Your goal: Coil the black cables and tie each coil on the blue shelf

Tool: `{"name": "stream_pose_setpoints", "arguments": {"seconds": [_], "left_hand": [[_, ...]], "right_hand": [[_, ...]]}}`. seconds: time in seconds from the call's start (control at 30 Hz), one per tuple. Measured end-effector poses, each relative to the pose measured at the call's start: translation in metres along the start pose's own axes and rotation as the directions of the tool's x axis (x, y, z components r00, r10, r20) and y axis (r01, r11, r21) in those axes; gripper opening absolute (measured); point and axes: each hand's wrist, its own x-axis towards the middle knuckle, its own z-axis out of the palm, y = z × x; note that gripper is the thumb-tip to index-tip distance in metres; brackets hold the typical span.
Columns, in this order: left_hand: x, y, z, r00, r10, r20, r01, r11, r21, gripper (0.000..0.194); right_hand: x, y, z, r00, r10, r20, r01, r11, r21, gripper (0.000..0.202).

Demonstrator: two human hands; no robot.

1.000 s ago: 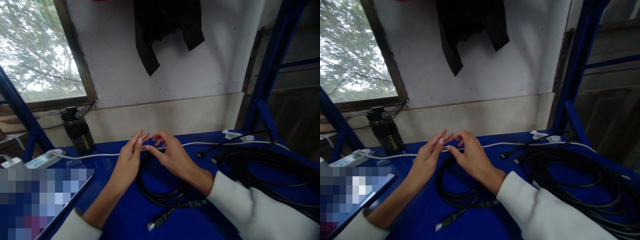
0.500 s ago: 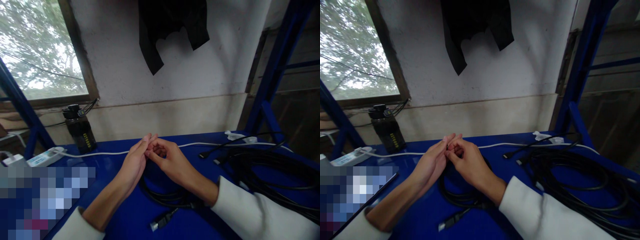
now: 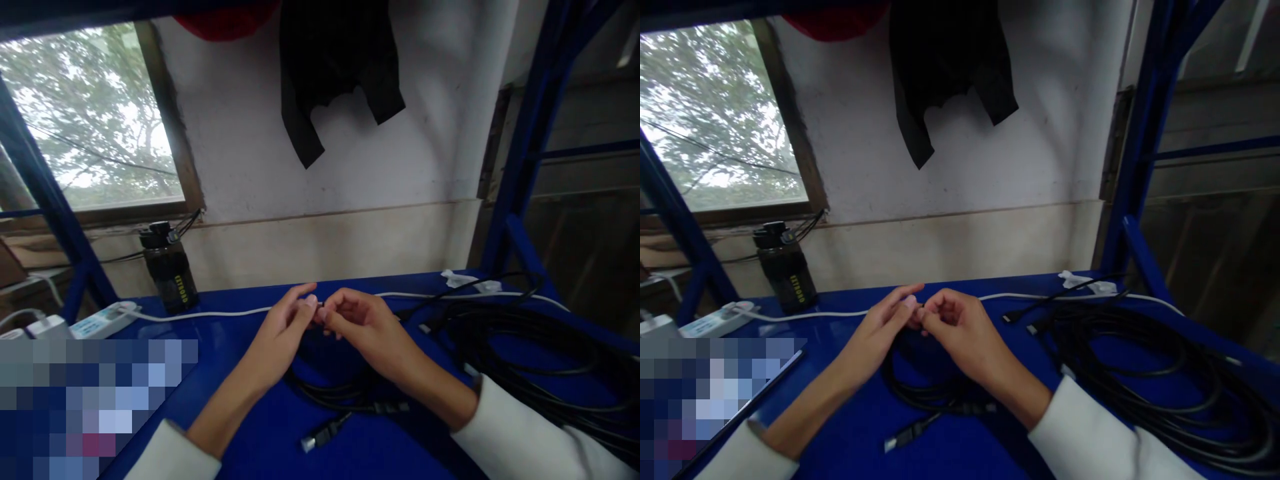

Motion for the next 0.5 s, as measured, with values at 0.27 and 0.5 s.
{"name": "stream_pose_setpoints", "arguments": {"seconds": [0.27, 0.5], "left_hand": [[-0.045, 0.027, 0.02, 0.975, -0.061, 0.212, -0.054, 0.864, 0.501, 0.024], [-0.058, 0.024, 0.036, 0.963, -0.104, 0.248, -0.071, 0.791, 0.608, 0.019]], "right_hand": [[-0.053, -0.019, -0.019, 0.999, 0.042, -0.028, -0.046, 0.979, -0.197, 0.019], [-0.101, -0.029, -0.011, 0.993, 0.078, -0.084, -0.105, 0.914, -0.392, 0.019]]}}
